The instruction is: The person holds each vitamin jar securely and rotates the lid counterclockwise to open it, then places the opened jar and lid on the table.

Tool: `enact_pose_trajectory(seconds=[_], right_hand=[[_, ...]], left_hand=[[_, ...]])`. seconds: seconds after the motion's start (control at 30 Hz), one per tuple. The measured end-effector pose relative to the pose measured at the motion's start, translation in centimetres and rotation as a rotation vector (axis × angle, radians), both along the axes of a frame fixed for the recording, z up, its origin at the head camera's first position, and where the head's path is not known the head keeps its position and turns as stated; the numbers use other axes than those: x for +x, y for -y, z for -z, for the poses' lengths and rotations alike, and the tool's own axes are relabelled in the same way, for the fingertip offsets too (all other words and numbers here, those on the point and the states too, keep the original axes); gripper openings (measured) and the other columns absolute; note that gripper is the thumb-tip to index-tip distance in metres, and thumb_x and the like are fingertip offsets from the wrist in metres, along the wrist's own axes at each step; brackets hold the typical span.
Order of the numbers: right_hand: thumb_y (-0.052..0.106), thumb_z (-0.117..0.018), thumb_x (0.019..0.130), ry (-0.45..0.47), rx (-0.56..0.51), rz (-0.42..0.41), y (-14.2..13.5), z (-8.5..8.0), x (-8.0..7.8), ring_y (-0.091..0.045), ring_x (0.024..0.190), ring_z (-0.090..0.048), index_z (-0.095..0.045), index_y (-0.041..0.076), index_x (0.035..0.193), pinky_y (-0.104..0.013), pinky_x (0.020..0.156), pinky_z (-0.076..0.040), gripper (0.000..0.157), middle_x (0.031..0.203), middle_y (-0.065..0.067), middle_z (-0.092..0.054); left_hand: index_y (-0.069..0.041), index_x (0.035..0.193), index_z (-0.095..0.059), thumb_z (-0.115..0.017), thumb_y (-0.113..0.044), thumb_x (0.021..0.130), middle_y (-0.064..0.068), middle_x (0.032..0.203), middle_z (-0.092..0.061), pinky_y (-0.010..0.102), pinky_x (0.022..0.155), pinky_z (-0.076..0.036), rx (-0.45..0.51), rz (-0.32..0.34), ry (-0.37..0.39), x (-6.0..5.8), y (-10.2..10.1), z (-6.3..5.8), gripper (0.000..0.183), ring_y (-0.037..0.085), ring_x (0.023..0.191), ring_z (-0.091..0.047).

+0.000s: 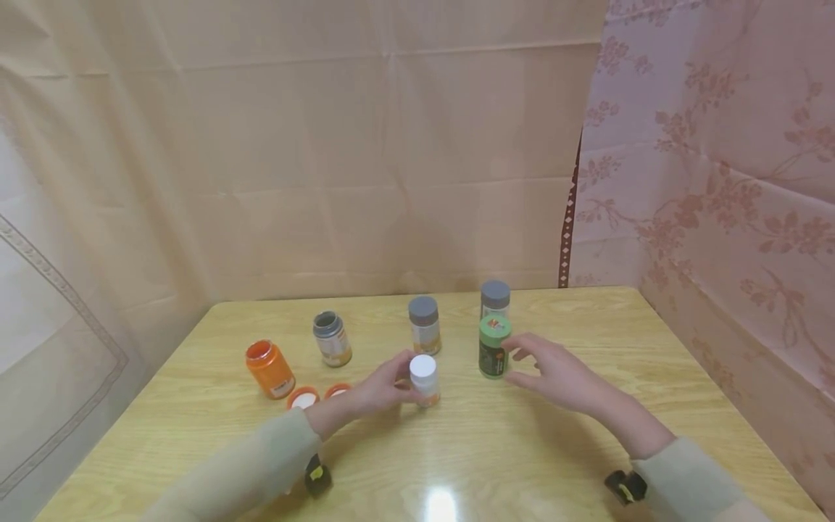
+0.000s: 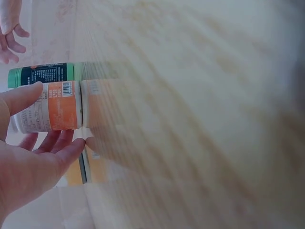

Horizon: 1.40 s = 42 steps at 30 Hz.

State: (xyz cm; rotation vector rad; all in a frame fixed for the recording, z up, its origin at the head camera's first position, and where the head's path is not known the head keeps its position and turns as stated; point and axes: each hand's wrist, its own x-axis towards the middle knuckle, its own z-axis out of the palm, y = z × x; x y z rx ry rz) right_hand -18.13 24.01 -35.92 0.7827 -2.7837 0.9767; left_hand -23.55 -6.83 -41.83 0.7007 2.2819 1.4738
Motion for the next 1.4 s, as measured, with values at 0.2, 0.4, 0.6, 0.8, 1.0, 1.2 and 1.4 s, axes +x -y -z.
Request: enact_pose_trajectory(seconds=[0.2, 0.4, 0.6, 0.8, 1.0, 1.2, 1.4], right_hand=[[0.019, -0.071, 0.091, -0.022, 0.004, -0.019, 0.5, -0.5, -0.4, -0.029, 0.103, -0.060, -0.057, 0.002, 0.126, -0.049, 0.079, -0.050, 0.041, 0.118, -0.011, -0.062], [0.020, -0.071, 0.090, -0.054, 0.008, -0.039, 1.3, -1.5, -0.9, -0.027, 0.103, -0.060, -0.057, 0.001, 0.126, -0.050, 0.080, -0.050, 0.043, 0.117, -0.009, -0.063], [0.020, -0.071, 0.090, -0.045, 0.021, -0.041, 2.3, -2.5, -1.6, -0.028, 0.104, -0.060, -0.056, 0.002, 0.127, -0.051, 0.083, -0.049, 0.043, 0.118, -0.011, -0.062], [0.021, -0.070, 0.091, -0.028, 0.006, -0.059, 3.3, -3.0, -2.1, -0.028, 0.106, -0.060, -0.056, 0.006, 0.130, -0.050, 0.085, -0.049, 0.044, 0.121, -0.008, -0.061], [0.019, -0.070, 0.092, -0.040, -0.030, -0.084, 4.1, -3.3, -2.6, -0.029, 0.104, -0.060, -0.056, 0.003, 0.128, -0.050, 0.085, -0.049, 0.042, 0.118, -0.008, -0.061], [0.019, -0.068, 0.093, -0.029, -0.050, -0.089, 4.9, -3.6, -3.1, -0.026, 0.104, -0.060, -0.056, 0.003, 0.129, -0.048, 0.085, -0.049, 0.041, 0.119, -0.008, -0.061], [0.023, -0.068, 0.093, -0.030, -0.076, -0.114, 6.0, -3.5, -3.7, -0.026, 0.103, -0.061, -0.056, 0.004, 0.128, -0.047, 0.083, -0.050, 0.041, 0.119, -0.008, -0.062]], left_hand=[[0.002, 0.130, -0.050, -0.074, 0.003, 0.083, 0.011, 0.122, -0.059, 0.044, 0.098, -0.043, -0.003, 0.013, -0.009, -0.1, 0.2, 0.1, 0.053, 0.031, 0.115, -0.054], [0.000, 0.127, -0.050, -0.074, 0.001, 0.083, 0.009, 0.121, -0.057, 0.041, 0.096, -0.046, 0.037, 0.011, 0.000, -0.4, 0.9, -0.4, 0.050, 0.030, 0.114, -0.055], [-0.001, 0.129, -0.049, -0.074, -0.007, 0.087, 0.010, 0.119, -0.055, 0.039, 0.087, -0.052, 0.055, 0.035, -0.081, -0.4, 2.0, -1.8, 0.050, 0.032, 0.110, -0.056], [-0.002, 0.128, -0.050, -0.076, -0.014, 0.086, 0.009, 0.118, -0.059, 0.033, 0.076, -0.053, 0.041, 0.036, -0.218, -0.2, 3.0, -3.0, 0.051, 0.027, 0.106, -0.057], [-0.001, 0.131, -0.051, -0.075, -0.007, 0.086, 0.014, 0.117, -0.061, 0.036, 0.077, -0.054, 0.073, -0.015, -0.229, 0.2, 3.7, -4.4, 0.052, 0.026, 0.103, -0.057], [-0.005, 0.136, -0.050, -0.072, -0.006, 0.088, 0.013, 0.122, -0.057, 0.037, 0.082, -0.053, 0.068, -0.048, -0.218, 0.7, 4.5, -5.5, 0.054, 0.028, 0.106, -0.057], [-0.004, 0.132, -0.055, -0.076, -0.006, 0.084, 0.010, 0.122, -0.060, 0.038, 0.080, -0.051, 0.055, -0.070, -0.289, 1.0, 4.9, -6.1, 0.053, 0.025, 0.100, -0.057]])
